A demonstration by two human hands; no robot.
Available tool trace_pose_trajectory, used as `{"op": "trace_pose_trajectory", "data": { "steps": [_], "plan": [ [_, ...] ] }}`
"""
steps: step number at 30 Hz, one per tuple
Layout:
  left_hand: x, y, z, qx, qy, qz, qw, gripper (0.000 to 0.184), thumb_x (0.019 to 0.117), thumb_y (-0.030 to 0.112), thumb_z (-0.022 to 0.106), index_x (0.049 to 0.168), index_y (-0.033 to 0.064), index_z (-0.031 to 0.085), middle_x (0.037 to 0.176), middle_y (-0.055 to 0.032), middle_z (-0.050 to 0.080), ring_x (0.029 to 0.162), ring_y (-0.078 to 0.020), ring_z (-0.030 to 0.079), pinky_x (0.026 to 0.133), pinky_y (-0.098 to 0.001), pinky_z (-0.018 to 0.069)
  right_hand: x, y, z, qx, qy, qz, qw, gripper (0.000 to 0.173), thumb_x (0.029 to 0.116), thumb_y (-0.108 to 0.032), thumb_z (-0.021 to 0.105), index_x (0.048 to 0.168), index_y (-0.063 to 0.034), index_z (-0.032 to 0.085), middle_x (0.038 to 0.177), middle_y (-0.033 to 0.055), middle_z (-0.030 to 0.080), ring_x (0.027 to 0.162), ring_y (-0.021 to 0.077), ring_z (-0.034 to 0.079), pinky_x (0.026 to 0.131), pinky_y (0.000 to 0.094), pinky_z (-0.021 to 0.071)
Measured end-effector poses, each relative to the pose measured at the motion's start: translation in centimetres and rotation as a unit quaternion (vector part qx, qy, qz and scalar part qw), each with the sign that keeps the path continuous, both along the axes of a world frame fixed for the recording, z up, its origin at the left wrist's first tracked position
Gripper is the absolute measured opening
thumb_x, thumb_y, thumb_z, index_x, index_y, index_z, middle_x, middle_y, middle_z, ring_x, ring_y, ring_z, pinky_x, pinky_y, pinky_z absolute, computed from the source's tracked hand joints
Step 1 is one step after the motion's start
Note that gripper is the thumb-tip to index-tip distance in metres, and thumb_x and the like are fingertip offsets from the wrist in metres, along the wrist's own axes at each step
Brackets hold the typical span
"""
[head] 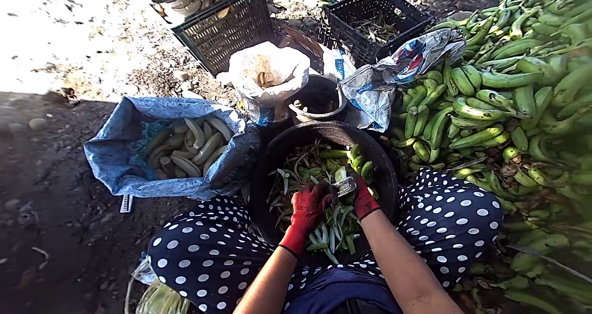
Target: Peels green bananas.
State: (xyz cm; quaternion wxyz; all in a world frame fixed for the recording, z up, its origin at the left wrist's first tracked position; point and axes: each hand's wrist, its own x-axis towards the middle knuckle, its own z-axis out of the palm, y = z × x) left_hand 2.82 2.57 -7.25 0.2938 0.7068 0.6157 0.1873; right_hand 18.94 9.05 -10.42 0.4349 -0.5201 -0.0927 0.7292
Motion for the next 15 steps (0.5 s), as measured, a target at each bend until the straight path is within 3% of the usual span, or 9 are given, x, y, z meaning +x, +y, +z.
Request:
{"op": "trace_pose_trajectory", "data": {
  "steps": [2, 4, 6, 7, 9, 10, 13, 15],
  "plan": [
    [0.4, -0.7, -0.2, 0.058, 0.001, 0.016, 0.998, 0.048, 0.0986, 0.045, 0.058, 0.13, 0.0107, 0.069, 0.12, -0.0237, 0.067, 0.111, -0.0444, 0.064, 0.094, -0.0652, 0.0456, -0.2, 0.2, 0.2, -0.022, 0.092, -0.054, 0.994, 0.053, 0.1105, -0.048, 0.019, 0.108, -0.0057, 0.052, 0.076, 0.0077, 0.057, 0.062, 0.0175, 0.058, 0.056, 0.0339, 0.0529],
    [0.5, -0.9, -0.2, 0.085, 0.004, 0.042, 0.995, 0.046, 0.0961, 0.042, 0.063, 0.129, 0.0109, 0.07, 0.123, -0.0248, 0.066, 0.114, -0.0463, 0.063, 0.094, -0.0656, 0.0449, -0.6, 0.4, 0.6, -0.032, 0.108, -0.077, 0.991, 0.054, 0.1099, -0.049, 0.017, 0.107, -0.0065, 0.051, 0.076, 0.0074, 0.056, 0.062, 0.0177, 0.057, 0.055, 0.0341, 0.0515],
    [0.5, -0.8, 0.0, 0.098, 0.011, 0.063, 0.993, 0.045, 0.0957, 0.04, 0.064, 0.129, 0.0112, 0.07, 0.123, -0.0253, 0.066, 0.115, -0.0472, 0.062, 0.095, -0.0657, 0.045, -1.5, 0.3, 1.4, -0.024, 0.053, -0.093, 0.994, 0.048, 0.1113, -0.042, 0.019, 0.109, -0.0055, 0.051, 0.079, 0.0077, 0.055, 0.064, 0.0171, 0.056, 0.057, 0.0345, 0.0509],
    [0.6, -0.7, 0.1, 0.101, 0.012, 0.07, 0.992, 0.043, 0.0962, 0.039, 0.063, 0.129, 0.0113, 0.071, 0.123, -0.0252, 0.067, 0.114, -0.0471, 0.063, 0.094, -0.0655, 0.0454, -1.8, 0.0, 1.6, -0.004, -0.012, -0.081, 0.997, 0.043, 0.1127, -0.033, 0.022, 0.115, -0.0024, 0.052, 0.087, 0.01, 0.056, 0.073, 0.0173, 0.057, 0.065, 0.0344, 0.0519],
    [0.5, -0.4, 0.1, 0.093, 0.01, 0.079, 0.992, 0.041, 0.0985, 0.038, 0.06, 0.128, 0.011, 0.071, 0.12, -0.0243, 0.067, 0.111, -0.0456, 0.064, 0.091, -0.0645, 0.0471, -2.0, -0.9, 2.2, 0.053, -0.215, 0.026, 0.975, 0.034, 0.1114, -0.013, 0.034, 0.132, 0.0073, 0.053, 0.116, 0.0209, 0.062, 0.103, 0.0226, 0.062, 0.091, 0.0358, 0.053],
    [0.4, -0.1, 0.2, 0.075, 0.008, 0.083, 0.994, 0.041, 0.1006, 0.037, 0.056, 0.128, 0.0105, 0.071, 0.12, -0.0242, 0.067, 0.11, -0.0449, 0.065, 0.091, -0.064, 0.0477, -2.2, -1.1, 2.4, 0.078, -0.291, 0.086, 0.95, 0.034, 0.11, -0.011, 0.039, 0.133, 0.0085, 0.055, 0.122, 0.0233, 0.063, 0.109, 0.0246, 0.063, 0.098, 0.0375, 0.0514],
    [-0.7, 1.2, 0.6, -0.042, 0.006, 0.095, 0.995, 0.042, 0.1073, 0.037, 0.047, 0.135, 0.0118, 0.066, 0.126, -0.0232, 0.065, 0.114, -0.042, 0.064, 0.096, -0.06, 0.0489, -1.9, -1.4, 2.9, 0.171, -0.38, 0.241, 0.876, 0.036, 0.1097, -0.015, 0.041, 0.134, 0.007, 0.058, 0.129, 0.0235, 0.063, 0.12, 0.0252, 0.061, 0.107, 0.0378, 0.0461],
    [-1.3, 1.7, 0.5, -0.076, 0.009, 0.098, 0.992, 0.043, 0.1083, 0.038, 0.045, 0.137, 0.0127, 0.064, 0.128, -0.0229, 0.064, 0.115, -0.0412, 0.063, 0.098, -0.0587, 0.0488, -1.6, -1.7, 3.2, 0.208, -0.395, 0.305, 0.841, 0.04, 0.1106, -0.016, 0.037, 0.139, 0.0066, 0.054, 0.137, 0.024, 0.059, 0.129, 0.0258, 0.056, 0.114, 0.0374, 0.0405]
  ]
}}
